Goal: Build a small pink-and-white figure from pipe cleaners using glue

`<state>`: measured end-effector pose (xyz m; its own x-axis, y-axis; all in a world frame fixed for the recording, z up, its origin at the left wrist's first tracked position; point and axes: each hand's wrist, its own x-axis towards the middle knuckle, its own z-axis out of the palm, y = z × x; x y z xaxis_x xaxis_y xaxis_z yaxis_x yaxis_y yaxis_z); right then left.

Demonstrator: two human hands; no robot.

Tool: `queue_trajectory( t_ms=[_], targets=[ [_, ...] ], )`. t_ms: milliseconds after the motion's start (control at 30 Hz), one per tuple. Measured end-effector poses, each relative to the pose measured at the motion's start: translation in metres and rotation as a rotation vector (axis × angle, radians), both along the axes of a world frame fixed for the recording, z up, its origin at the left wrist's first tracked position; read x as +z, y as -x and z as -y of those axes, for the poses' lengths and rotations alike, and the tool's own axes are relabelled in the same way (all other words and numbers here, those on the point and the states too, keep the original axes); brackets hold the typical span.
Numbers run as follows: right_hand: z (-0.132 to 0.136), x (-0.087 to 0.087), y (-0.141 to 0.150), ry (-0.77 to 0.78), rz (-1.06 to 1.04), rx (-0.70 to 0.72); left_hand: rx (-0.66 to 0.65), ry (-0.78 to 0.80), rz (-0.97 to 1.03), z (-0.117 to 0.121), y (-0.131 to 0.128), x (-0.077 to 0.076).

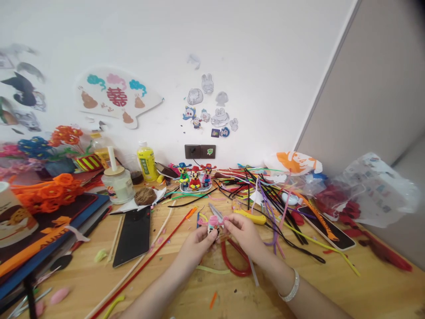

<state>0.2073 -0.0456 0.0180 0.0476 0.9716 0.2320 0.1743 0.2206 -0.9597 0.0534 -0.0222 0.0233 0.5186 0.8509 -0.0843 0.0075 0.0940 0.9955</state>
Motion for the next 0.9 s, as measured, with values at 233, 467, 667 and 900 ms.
queue_trajectory(
  t_ms=[233, 467, 667, 900],
  targets=[
    [0.0, -0.005, 0.009, 0.032, -0.224, 0.112, -0.006, 0.009, 0.061, 0.002, 0.0, -0.001],
    [0.001, -0.014, 0.009, 0.017, -0.081, 0.116, 0.116, 0.064, 0.131, -0.001, -0.002, -0.011],
    [0.001, -0.01, 0.011, -0.039, -0.007, 0.164, 0.08, 0.035, 0.099, -0.003, -0.003, -0.012],
    [0.005, -0.003, 0.014, -0.017, -0.068, 0.214, 0.072, 0.137, 0.212, 0.002, -0.004, -0.008]
  ],
)
